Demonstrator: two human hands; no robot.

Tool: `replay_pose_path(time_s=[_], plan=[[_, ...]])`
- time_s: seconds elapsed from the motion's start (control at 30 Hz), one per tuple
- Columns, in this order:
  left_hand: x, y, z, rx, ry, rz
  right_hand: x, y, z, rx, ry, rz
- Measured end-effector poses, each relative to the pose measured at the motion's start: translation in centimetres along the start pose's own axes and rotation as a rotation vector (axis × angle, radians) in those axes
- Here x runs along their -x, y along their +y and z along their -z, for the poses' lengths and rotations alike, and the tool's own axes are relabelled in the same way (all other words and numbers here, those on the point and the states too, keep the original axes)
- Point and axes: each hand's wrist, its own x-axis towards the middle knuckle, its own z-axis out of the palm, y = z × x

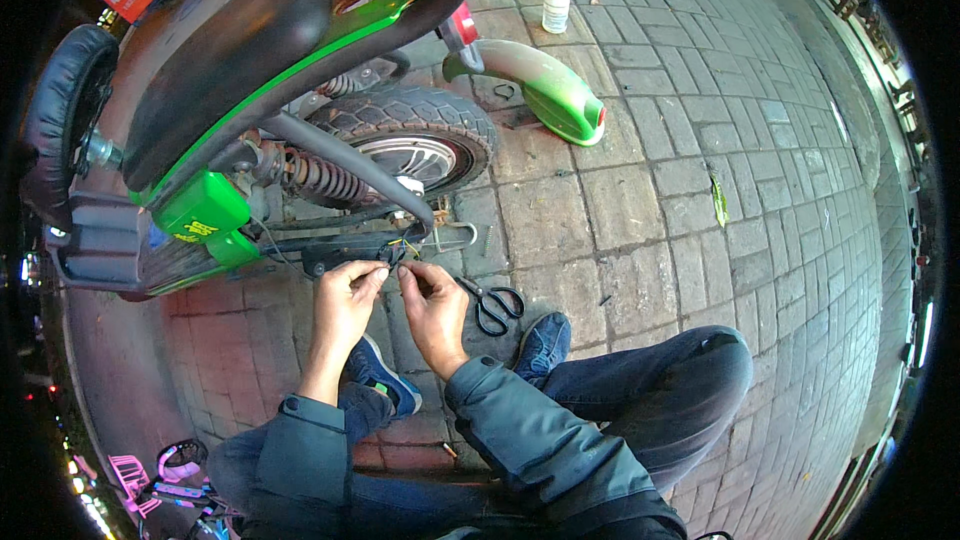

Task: The person sits on the sidewalk and repairs the electrical wiring of a green electric scooter. They use scissors to cut electrical tape and then wrap the wires with new tape to secure the connection.

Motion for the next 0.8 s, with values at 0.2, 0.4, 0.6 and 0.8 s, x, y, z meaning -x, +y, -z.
replay_pose_path(time_s=[0.2, 0.4, 0.6, 0.8], plan=[[-0.6, 0.7, 0.3, -0.007, -0.071, -0.038, 0.4, -0.1, -1.4, -0.38, 0.09, -0.281], [-2.9, 0.9, 1.9, 0.086, -0.322, 0.203, 1.0, -0.4, -2.6, -0.451, 0.104, -0.272], [-4.1, 0.9, 1.6, 0.163, -0.383, 0.273, 0.2, -0.5, -1.2, -0.255, 0.099, -0.182], [-3.4, 1.1, 0.8, 0.356, -0.305, 0.331, 0.0, -0.4, -1.0, -0.091, 0.109, -0.033]])
